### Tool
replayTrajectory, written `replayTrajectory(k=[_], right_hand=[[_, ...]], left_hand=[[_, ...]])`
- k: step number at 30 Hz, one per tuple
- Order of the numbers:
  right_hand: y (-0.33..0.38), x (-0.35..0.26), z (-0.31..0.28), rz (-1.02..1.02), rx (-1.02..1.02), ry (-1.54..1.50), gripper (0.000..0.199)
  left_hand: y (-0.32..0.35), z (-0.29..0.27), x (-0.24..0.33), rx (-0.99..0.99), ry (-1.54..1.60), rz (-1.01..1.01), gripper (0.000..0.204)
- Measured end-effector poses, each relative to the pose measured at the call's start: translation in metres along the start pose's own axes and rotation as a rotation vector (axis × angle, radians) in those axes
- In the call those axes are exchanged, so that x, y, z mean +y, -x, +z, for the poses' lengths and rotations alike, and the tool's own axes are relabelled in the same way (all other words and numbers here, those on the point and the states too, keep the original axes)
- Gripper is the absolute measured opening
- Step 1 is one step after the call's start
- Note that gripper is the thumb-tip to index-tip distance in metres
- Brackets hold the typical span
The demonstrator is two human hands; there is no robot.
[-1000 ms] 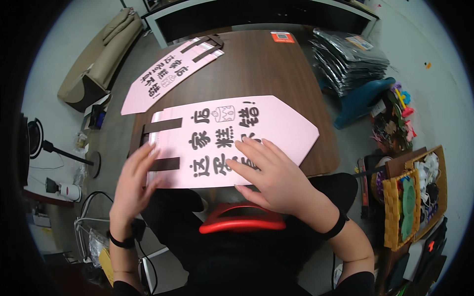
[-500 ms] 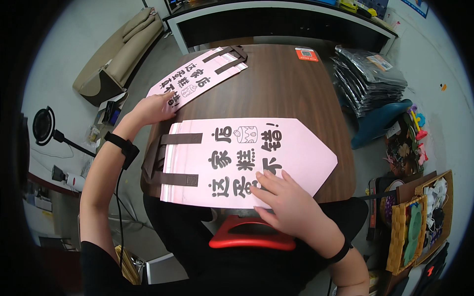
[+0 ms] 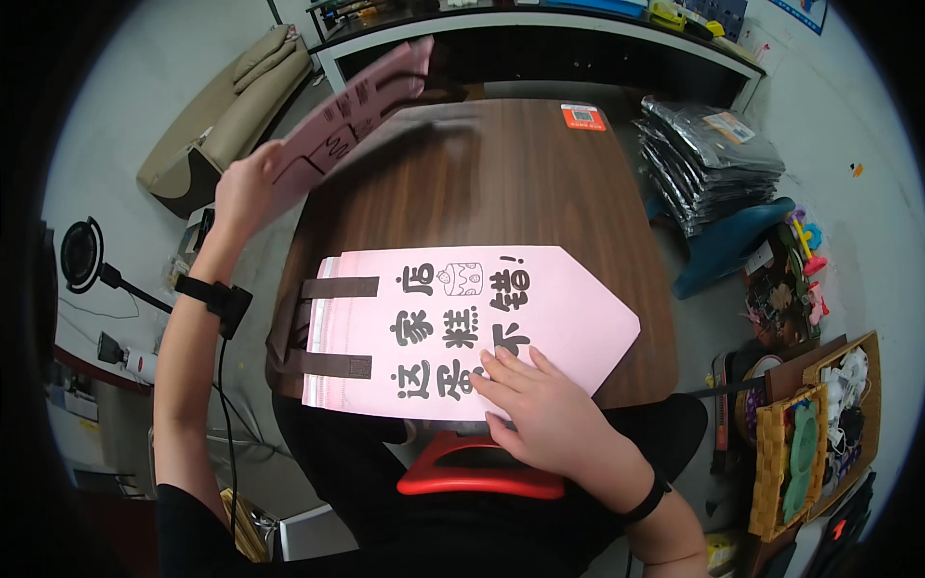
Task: Counting and stacking yellow and pink paper gift bags on a table.
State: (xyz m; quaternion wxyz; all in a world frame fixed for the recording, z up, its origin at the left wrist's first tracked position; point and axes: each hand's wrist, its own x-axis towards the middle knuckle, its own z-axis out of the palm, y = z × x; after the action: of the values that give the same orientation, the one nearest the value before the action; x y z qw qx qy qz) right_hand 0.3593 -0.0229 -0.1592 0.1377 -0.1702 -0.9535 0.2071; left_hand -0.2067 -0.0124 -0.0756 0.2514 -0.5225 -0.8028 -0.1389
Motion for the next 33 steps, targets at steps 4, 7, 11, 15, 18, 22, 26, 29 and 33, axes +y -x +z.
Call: replayTrajectory(k=[4, 7, 11, 15, 18, 22, 26, 29, 33], right_hand=[[0.007, 0.005, 0.004, -0.034, 0.097, -0.036, 0.053], [0.001, 0.005, -0.032, 0.017, 0.191, -0.194, 0.063], [-0.025, 0.021, -0.05, 0.193, 0.739, -0.488, 0.073], [-0.048, 0.073, -0.087, 0.184, 0.746, -1.053, 0.059], [-0.044, 0.087, -0.14, 0.179, 0.613, -1.036, 0.048], [-0.041, 0.09, -0.143, 0.099, 0.749, -0.866, 0.046], [-0.015, 0.069, -0.147, 0.082, 0.827, -0.338, 0.04], [-0.005, 0.041, -0.114, -0.033, 0.795, 0.088, 0.034], [0.003, 0.025, -0.062, -0.237, 0.623, 0.417, 0.044]], left_hand=[[-0.015, -0.06, 0.025, 0.284, 0.208, -0.083, 0.033], [-0.005, -0.084, 0.074, 0.396, 0.584, -0.051, 0.033], [0.028, -0.079, 0.121, 0.292, 1.164, -0.04, 0.029], [0.077, -0.083, 0.233, 0.295, 1.01, -0.051, 0.031], [0.116, -0.083, 0.278, 0.306, 0.882, -0.097, 0.033], [0.138, -0.082, 0.275, 0.303, 0.735, -0.159, 0.036], [0.193, -0.091, 0.242, 0.274, 0.655, -0.122, 0.039], [0.237, -0.091, 0.217, 0.211, 0.577, -0.069, 0.041], [0.287, -0.093, 0.205, 0.107, 0.499, 0.014, 0.044]])
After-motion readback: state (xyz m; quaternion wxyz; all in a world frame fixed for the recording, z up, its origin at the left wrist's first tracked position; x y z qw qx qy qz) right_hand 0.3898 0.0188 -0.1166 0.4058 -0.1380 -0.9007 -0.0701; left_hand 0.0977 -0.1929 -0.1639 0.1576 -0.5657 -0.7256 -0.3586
